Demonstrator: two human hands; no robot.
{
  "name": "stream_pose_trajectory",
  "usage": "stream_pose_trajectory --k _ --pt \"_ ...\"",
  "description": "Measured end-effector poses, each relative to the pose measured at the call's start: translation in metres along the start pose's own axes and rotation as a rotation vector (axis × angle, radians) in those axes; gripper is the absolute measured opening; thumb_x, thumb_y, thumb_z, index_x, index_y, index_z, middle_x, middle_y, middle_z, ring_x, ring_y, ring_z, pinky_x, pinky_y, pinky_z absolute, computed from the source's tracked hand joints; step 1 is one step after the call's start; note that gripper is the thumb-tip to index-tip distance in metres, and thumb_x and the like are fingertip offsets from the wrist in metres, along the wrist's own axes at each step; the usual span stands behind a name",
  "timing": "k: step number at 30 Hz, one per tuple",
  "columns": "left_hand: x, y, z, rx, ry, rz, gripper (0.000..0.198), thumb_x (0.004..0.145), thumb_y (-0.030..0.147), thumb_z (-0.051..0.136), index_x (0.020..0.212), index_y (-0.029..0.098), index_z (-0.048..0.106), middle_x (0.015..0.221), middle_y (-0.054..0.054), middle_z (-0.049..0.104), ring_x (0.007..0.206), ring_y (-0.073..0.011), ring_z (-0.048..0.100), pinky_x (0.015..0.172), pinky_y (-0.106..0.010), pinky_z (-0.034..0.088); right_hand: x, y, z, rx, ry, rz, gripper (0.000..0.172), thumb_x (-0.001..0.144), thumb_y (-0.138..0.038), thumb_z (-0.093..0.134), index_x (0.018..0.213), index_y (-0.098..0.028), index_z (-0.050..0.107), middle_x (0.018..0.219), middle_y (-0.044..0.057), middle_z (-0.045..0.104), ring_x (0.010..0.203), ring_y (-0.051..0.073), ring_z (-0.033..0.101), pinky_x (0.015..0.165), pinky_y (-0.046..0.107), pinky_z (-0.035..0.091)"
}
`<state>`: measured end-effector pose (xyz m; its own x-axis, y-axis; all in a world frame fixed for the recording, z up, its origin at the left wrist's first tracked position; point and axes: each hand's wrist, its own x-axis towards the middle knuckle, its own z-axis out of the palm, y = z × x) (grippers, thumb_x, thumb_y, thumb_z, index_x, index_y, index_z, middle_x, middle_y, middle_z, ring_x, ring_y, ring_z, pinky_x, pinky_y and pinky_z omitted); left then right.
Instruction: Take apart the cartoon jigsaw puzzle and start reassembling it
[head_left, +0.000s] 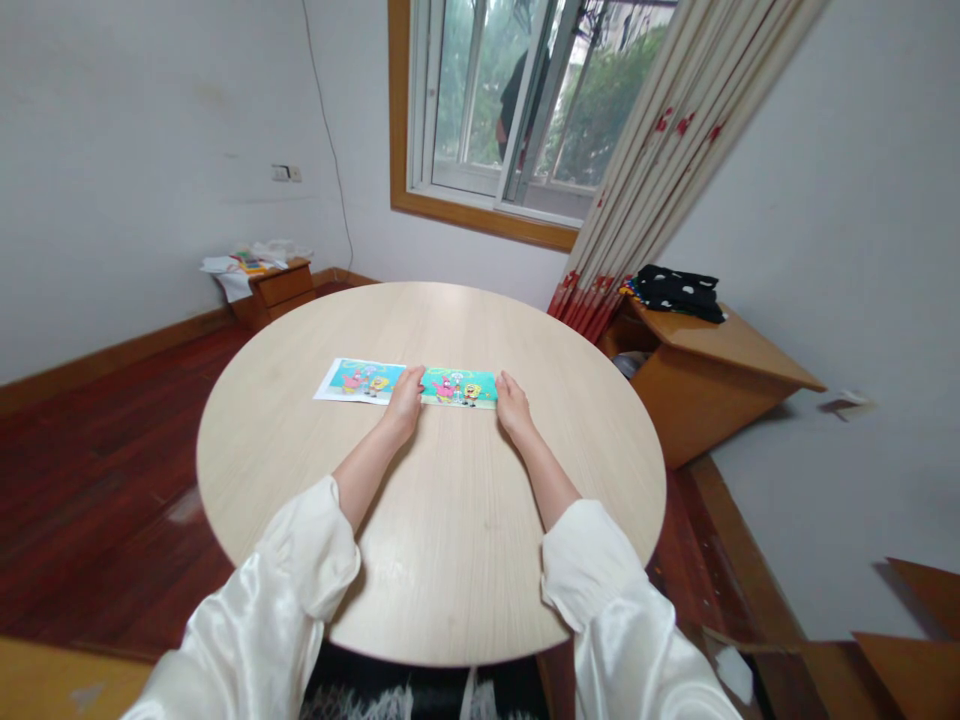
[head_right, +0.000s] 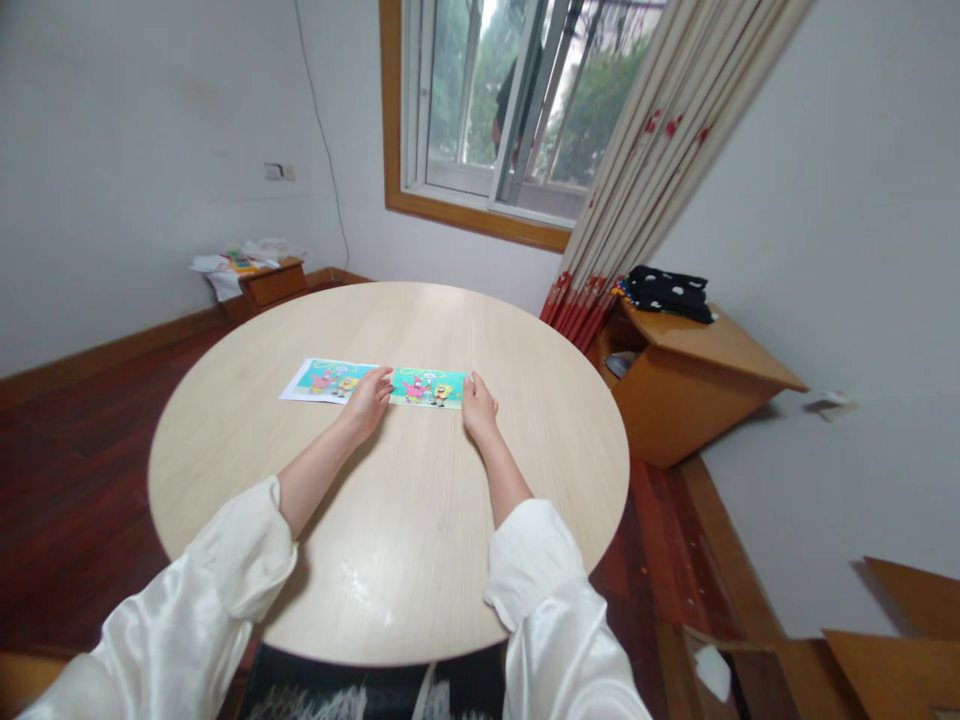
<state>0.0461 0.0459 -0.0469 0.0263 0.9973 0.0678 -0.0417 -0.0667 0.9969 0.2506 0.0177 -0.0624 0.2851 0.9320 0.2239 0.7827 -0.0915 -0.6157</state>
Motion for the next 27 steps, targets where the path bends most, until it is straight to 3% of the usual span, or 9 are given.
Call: stream_pose_trajectory --k 6,16,27 --pt "-0.007 0.011 0.0 -0.145 0.038 -0.136 0.033 0.076 0.052 0.046 0.09 0.022 0.051 0.097 -0.005 0.056 0.092 -0.0177 0.058 0.083 -0.031 0.044 0.006 0.002 0.002 0.07 0.001 -0.018 0.074 0.094 -0.056 0.005 0.147 -0.009 0.028 0.135 0.018 0.053 0.122 0.023 0.053 0.103 0.043 0.037" --pt "-0.015 0.023 0.001 -0.269 0.071 -0.186 0.029 0.072 0.048 0.051 0.082 0.021 0.05 0.092 -0.004 0.056 0.089 -0.0173 0.057 0.082 -0.031 0.042 0.007 0.007 0.005 0.257 0.032 0.012 0.07 0.094 -0.057 0.019 0.144 -0.011 0.036 0.137 0.017 0.051 0.126 0.025 0.049 0.106 0.045 0.035" --pt "-0.023 0.038 0.001 -0.529 0.158 -0.248 0.018 0.07 0.036 0.059 0.073 0.018 0.057 0.078 -0.001 0.054 0.065 -0.0112 0.05 0.064 -0.024 0.037 0.006 0.01 0.008 0.539 0.139 0.055 0.057 0.088 -0.051 0.046 0.133 -0.016 0.052 0.129 0.012 0.06 0.123 0.021 0.052 0.108 0.038 0.034"
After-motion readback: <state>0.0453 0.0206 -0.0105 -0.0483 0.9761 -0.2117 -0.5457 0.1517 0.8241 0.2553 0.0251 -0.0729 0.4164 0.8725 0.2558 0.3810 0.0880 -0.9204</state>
